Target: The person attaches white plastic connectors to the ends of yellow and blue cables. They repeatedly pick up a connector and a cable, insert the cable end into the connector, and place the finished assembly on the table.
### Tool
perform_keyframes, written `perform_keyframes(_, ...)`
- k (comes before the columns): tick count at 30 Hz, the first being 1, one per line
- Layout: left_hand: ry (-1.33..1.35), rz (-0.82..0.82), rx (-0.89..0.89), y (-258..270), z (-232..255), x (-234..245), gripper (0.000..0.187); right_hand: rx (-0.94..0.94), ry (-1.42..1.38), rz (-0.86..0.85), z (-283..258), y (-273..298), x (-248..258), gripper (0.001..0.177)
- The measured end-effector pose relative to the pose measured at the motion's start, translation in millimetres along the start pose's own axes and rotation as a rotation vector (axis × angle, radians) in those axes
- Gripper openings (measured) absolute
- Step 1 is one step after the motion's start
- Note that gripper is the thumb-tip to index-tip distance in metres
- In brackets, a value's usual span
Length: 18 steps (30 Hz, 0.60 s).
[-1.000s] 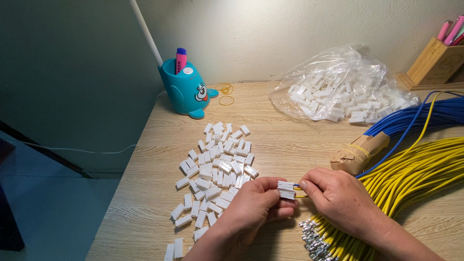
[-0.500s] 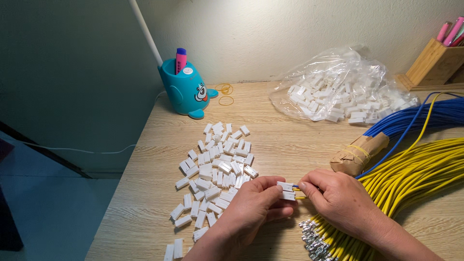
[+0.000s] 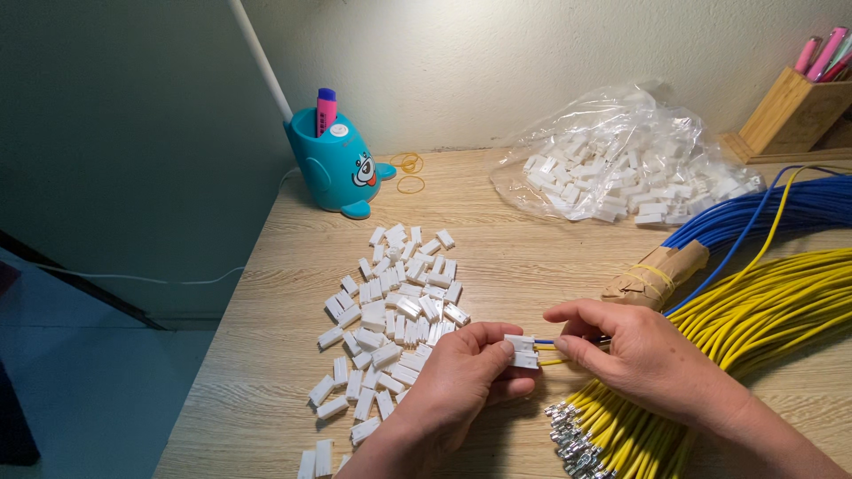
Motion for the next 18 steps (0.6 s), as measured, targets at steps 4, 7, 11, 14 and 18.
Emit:
perform_keyframes(4,0.011,0.008,0.006,3,2,-2,0.023,0.067,0.063,-0.064,3,0,2,0.033)
perform_keyframes(7,0.005,0.021,0.010,3,2,-2,0.023,0.061,0.080,-0.115,6,0,3,0.032)
perform_keyframes(11,-0.008,0.014,-0.006,1,0,-2,0.025,0.062,-0.026,-0.121,12,-1,2,0.031)
perform_keyframes(14,-0.033,0.033,-0.001,3,2,-1,0.034,0.082,0.003,-0.118,6,-7,12,0.036)
perform_keyframes(18,0.005,-0.004,-0.086,3,10,6,0.039,-0.006,-0.015,-0.050,-16,-26,39,0.040)
Point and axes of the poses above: each hand's wrist, its own y-axis away from the middle knuckle, its own x-axis out of the back of the hand, z = x × y, the point moved 2 cm from there along -y, towards the middle knuckle, and after that the axes turned 11 degrees about x, right-handed, at the moved point
